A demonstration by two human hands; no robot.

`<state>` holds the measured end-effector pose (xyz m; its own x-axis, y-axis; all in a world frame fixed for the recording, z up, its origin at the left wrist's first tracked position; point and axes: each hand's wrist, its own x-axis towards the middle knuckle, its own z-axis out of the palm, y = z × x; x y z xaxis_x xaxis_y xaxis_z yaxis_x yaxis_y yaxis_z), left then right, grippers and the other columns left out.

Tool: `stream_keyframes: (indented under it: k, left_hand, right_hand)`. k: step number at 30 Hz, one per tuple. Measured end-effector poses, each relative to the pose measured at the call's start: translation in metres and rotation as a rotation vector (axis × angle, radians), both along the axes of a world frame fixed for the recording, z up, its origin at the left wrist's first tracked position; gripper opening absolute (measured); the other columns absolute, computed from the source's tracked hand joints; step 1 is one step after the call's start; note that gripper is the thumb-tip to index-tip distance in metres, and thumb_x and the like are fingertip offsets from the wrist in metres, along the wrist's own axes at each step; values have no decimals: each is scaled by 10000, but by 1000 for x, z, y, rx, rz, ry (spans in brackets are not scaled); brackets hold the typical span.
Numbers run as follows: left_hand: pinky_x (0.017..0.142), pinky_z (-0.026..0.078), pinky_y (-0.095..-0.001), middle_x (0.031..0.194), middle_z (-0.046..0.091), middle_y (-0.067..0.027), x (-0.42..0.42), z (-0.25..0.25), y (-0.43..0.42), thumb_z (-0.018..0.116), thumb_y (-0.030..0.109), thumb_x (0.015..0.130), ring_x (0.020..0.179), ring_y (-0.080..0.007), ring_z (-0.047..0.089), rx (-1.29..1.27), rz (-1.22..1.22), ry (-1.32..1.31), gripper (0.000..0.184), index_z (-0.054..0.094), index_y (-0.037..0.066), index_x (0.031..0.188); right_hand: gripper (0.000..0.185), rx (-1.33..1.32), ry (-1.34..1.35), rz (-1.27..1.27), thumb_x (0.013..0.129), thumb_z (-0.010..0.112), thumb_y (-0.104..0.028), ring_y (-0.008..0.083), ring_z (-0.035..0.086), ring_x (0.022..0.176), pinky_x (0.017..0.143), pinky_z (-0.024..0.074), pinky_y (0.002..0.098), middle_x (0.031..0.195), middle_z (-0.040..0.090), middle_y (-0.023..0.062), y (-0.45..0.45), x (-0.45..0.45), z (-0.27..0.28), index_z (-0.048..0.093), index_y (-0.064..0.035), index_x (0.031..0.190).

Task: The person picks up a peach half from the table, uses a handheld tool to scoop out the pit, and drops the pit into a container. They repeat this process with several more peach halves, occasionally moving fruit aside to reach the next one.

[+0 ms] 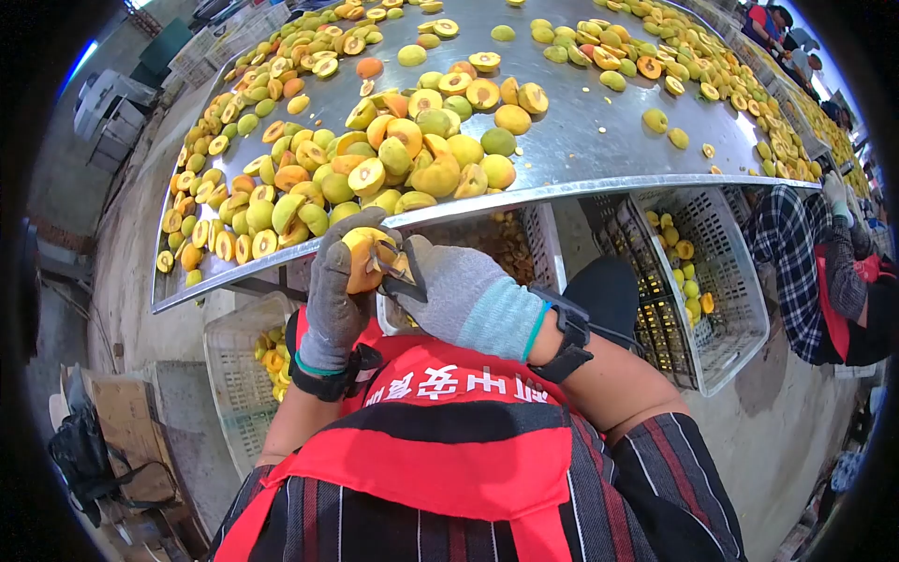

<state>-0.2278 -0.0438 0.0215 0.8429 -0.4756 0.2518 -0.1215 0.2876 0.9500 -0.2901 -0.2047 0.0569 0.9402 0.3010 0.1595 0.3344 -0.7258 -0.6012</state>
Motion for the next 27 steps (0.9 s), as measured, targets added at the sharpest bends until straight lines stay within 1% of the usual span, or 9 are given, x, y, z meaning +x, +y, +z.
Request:
stream_keyframes:
  k: [6, 9, 13, 15, 19, 22, 24, 25, 27]
  left_hand:
    - [819, 454, -315, 988, 589, -130, -8, 3, -7, 373, 412, 914, 905, -208, 575, -6, 57, 16, 520, 460, -26, 1180]
    - [768, 468, -291, 932, 603, -126, -8, 12, -10, 336, 356, 940, 841, -185, 586, 27, 108, 16, 455, 509, -23, 1123]
    - [742, 460, -267, 891, 609, -119, -4, 14, -11, 317, 355, 942, 830, -162, 580, 153, 138, -30, 466, 559, -27, 1055]
    - [747, 453, -266, 894, 615, -119, -1, 24, -5, 343, 339, 929, 825, -157, 576, 237, 18, -21, 451, 582, -30, 1024]
    - [766, 445, -268, 909, 620, -117, 18, 29, 0, 389, 320, 904, 826, -158, 571, 398, -156, -244, 422, 609, -34, 975]
    - [689, 447, -242, 832, 592, -46, 19, 25, -3, 487, 165, 859, 775, -105, 524, 292, -212, 42, 253, 610, -33, 958]
    - [680, 447, -238, 821, 581, -32, 17, 23, -10, 497, 155, 857, 764, -103, 521, 232, -148, 82, 245, 607, -36, 965]
    - [672, 446, -234, 810, 570, -18, 15, 21, -12, 506, 145, 854, 752, -101, 517, 175, -83, 123, 239, 604, -38, 972]
    - [685, 461, -262, 819, 595, -38, 23, 19, -13, 554, 128, 801, 750, -150, 558, 150, -119, 213, 240, 601, -12, 990]
  right_hand:
    - [291, 8, -152, 139, 793, 559, -183, 342, 573, 804, 681, 483, 390, 948, 517, 200, 10, 9, -32, 507, -4, 1017]
    - [346, 184, 123, -18, 806, 538, -202, 362, 589, 772, 689, 484, 414, 806, 578, 225, 14, 4, -27, 475, -9, 1087]
    - [362, 121, 93, 24, 808, 538, -223, 373, 589, 808, 712, 479, 421, 818, 590, 234, 16, 8, -39, 472, 4, 1083]
    - [352, 267, 99, 274, 806, 547, -241, 363, 593, 818, 719, 478, 421, 865, 600, 226, 10, 10, -29, 494, -10, 1065]
    - [289, 399, 70, 196, 806, 541, -248, 342, 598, 796, 708, 480, 415, 852, 604, 202, 16, 8, -46, 532, -28, 994]
    - [195, 12, 152, 174, 763, 551, -125, 296, 569, 810, 691, 497, 373, 917, 548, 144, 13, 8, -29, 542, -46, 941]
    - [290, 472, 889, -31, 801, 521, -253, 350, 602, 717, 686, 489, 410, 789, 604, 198, 16, 10, 12, 532, -24, 981]
    - [290, 470, 891, -30, 801, 521, -253, 350, 602, 717, 686, 489, 410, 789, 604, 198, 15, 10, -2, 532, -24, 981]
    - [300, 261, 225, 192, 795, 525, -264, 346, 607, 694, 674, 490, 410, 773, 608, 192, 11, 15, -52, 537, -25, 976]
